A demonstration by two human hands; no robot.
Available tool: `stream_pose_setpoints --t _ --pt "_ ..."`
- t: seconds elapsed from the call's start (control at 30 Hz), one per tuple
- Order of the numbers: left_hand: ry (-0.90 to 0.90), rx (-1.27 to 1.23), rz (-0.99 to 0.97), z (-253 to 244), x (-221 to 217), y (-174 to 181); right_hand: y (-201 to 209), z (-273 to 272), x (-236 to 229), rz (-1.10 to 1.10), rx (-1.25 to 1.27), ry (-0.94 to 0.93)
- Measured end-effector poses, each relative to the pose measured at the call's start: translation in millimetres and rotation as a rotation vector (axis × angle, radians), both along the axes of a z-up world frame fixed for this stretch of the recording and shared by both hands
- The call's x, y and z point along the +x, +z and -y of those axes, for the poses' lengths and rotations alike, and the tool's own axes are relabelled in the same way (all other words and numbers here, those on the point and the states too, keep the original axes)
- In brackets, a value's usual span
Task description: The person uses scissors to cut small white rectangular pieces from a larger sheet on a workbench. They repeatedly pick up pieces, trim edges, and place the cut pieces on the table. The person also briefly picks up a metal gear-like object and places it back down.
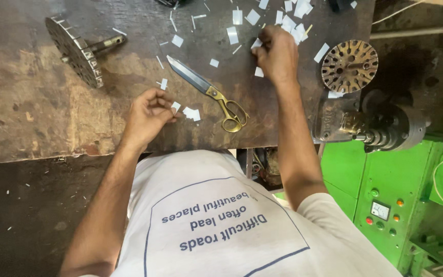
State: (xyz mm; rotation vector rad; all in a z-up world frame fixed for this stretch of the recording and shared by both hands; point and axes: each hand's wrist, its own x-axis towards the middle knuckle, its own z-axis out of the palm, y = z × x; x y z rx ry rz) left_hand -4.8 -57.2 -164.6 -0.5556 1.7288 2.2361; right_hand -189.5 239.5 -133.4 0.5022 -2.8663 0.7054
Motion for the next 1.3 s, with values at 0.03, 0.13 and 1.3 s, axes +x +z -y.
stream_pose_setpoints --t 0.03,0.13,1.3 --pt "-0.011 0.009 -0.015 2 -1 4 -8 1 -5 -0.051 0.033 0.023" --pt "-0.057 -0.01 -0.047 3 2 13 -20 4 -3 0.031 -0.18 -0.001" --pt "0.033 0.272 -0.341 -25 -18 130 54 38 143 0.285 0.233 0.253"
